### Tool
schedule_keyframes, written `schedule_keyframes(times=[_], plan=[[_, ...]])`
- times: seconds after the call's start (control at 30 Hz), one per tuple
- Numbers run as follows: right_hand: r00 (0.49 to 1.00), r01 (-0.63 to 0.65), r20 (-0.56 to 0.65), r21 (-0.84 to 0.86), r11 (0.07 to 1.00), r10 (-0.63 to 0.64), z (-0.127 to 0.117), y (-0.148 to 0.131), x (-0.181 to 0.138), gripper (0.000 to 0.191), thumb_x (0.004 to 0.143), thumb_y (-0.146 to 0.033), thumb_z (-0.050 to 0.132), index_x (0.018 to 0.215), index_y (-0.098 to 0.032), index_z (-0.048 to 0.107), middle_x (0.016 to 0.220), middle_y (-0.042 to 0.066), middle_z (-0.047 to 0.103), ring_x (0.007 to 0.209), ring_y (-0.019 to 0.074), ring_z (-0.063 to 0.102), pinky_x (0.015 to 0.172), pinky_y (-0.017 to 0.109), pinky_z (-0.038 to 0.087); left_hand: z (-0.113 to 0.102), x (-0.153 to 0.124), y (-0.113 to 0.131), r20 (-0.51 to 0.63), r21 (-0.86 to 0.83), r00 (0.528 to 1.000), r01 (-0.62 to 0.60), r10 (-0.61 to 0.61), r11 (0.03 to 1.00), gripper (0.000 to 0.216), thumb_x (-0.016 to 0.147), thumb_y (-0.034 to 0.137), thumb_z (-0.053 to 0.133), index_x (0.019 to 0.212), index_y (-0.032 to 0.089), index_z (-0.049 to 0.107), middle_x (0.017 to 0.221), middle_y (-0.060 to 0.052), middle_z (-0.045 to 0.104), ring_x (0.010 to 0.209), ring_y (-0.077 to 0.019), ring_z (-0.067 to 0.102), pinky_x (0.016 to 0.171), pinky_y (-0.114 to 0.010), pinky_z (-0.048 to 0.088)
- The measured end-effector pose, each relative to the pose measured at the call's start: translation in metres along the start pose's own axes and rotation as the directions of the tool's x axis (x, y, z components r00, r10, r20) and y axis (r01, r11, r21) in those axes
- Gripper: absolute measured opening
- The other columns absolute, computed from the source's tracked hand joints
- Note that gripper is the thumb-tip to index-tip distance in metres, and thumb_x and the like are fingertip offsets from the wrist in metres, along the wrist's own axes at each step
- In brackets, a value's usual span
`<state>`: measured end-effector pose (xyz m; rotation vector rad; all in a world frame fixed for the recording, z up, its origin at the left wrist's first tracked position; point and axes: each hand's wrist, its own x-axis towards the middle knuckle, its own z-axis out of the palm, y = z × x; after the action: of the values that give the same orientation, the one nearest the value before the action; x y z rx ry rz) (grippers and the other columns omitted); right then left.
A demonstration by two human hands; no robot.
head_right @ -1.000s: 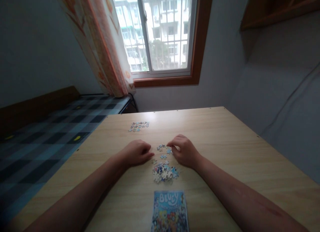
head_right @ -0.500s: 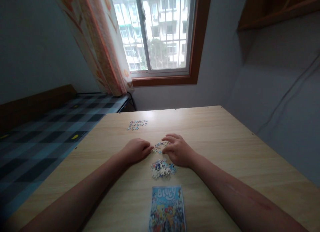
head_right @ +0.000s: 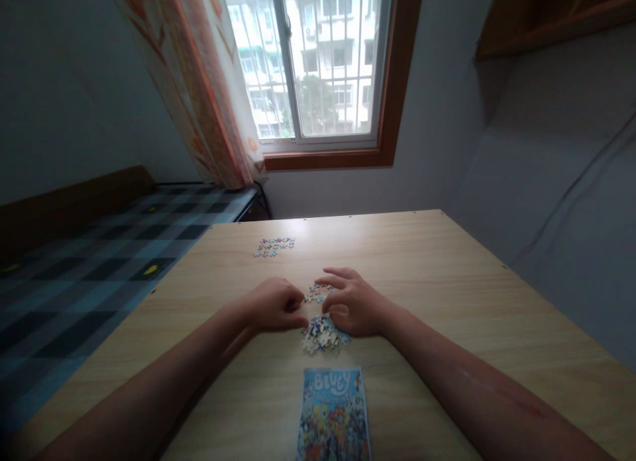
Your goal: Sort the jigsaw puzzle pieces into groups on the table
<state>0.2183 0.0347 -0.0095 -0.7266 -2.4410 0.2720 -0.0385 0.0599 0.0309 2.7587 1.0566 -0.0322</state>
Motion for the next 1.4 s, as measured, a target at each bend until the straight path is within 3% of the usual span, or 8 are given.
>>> schedule_keyframes(times=[0.23, 0.53, 0.73, 0.9, 1.07, 1.2, 1.4], plan=[[0.999, -0.029, -0.033, -0.056, 0.998, 0.028, 0.002, 0.004, 0.0, 0.016, 0.076, -0.014, 0.069, 0.087, -0.025, 0.073, 0.137, 0.006, 0.063, 0.141, 0.0335, 0.044, 0.111, 0.057, 0.037, -0.006, -0.001, 0.008, 0.032, -0.035, 0.999, 0.002, -0.001, 0.999, 0.044, 0.08, 0.059, 0.064, 0.06, 0.02, 0.058, 0.053, 0.002, 0.051, 0.05, -0.011, 0.036, 0.056, -0.028, 0.024], [0.998, -0.023, -0.068, -0.081, 0.996, 0.017, 0.003, 0.003, 0.0, 0.006, 0.08, -0.019, 0.072, 0.085, -0.023, 0.071, 0.136, 0.009, 0.063, 0.141, 0.0342, 0.044, 0.11, 0.058, 0.039, -0.003, 0.0, 0.0, -0.005, -0.135, 0.999, 0.052, -0.053, 0.989, 0.042, 0.08, 0.051, 0.064, 0.056, 0.019, 0.05, 0.05, 0.005, 0.041, 0.05, -0.0099, 0.032, 0.054, -0.029, 0.02], [0.993, -0.002, -0.115, -0.055, 0.998, -0.004, 0.002, 0.004, -0.001, 0.017, 0.083, -0.012, 0.066, 0.092, -0.024, 0.073, 0.136, 0.008, 0.063, 0.141, 0.031, 0.043, 0.111, 0.056, 0.04, -0.002, 0.002, -0.002, 0.001, -0.148, 0.998, 0.067, -0.067, 0.987, 0.035, 0.077, 0.041, 0.066, 0.057, 0.02, 0.049, 0.051, 0.006, 0.041, 0.051, -0.0101, 0.03, 0.056, -0.029, 0.021], [0.993, 0.045, -0.104, -0.03, 0.999, -0.048, 0.001, -0.004, 0.001, 0.015, 0.083, -0.018, 0.07, 0.092, -0.028, 0.076, 0.138, 0.007, 0.062, 0.139, 0.0316, 0.045, 0.109, 0.057, 0.041, 0.001, 0.003, -0.009, 0.018, -0.341, 0.997, 0.075, -0.074, 0.937, 0.04, 0.078, 0.043, 0.067, 0.056, 0.019, 0.043, 0.051, 0.007, 0.033, 0.053, -0.009, 0.029, 0.055, -0.028, 0.021], [0.99, 0.051, -0.129, -0.04, 0.998, -0.056, 0.002, -0.006, 0.002, 0.014, 0.082, -0.015, 0.068, 0.087, -0.025, 0.074, 0.133, 0.007, 0.064, 0.138, 0.0314, 0.046, 0.108, 0.055, 0.043, 0.002, 0.004, -0.003, 0.044, -0.536, 0.999, 0.041, -0.021, 0.843, 0.029, 0.077, 0.045, 0.072, 0.078, 0.017, 0.068, 0.056, 0.007, 0.044, 0.055, -0.0086, 0.036, 0.054, -0.024, 0.025], [0.972, 0.021, -0.23, -0.072, 0.997, -0.037, 0.001, 0.0, 0.002, 0.014, 0.085, -0.011, 0.062, 0.085, -0.023, 0.07, 0.125, 0.008, 0.068, 0.133, 0.0303, 0.051, 0.107, 0.054, 0.045, 0.0, 0.003, 0.009, 0.059, -0.449, 0.998, 0.042, -0.018, 0.893, 0.027, 0.078, 0.038, 0.072, 0.099, 0.022, 0.078, 0.054, 0.007, 0.047, 0.053, -0.009, 0.04, 0.056, -0.024, 0.029], [0.955, 0.003, -0.296, -0.084, 0.996, -0.027, 0.002, 0.003, 0.003, 0.013, 0.086, -0.013, 0.062, 0.087, -0.024, 0.069, 0.119, 0.008, 0.07, 0.127, 0.0287, 0.056, 0.104, 0.052, 0.048, -0.003, 0.004, 0.014, 0.055, -0.371, 0.998, 0.019, 0.001, 0.929, 0.024, 0.08, 0.035, 0.07, 0.101, 0.027, 0.079, 0.055, 0.006, 0.05, 0.053, -0.0095, 0.043, 0.056, -0.024, 0.031]])
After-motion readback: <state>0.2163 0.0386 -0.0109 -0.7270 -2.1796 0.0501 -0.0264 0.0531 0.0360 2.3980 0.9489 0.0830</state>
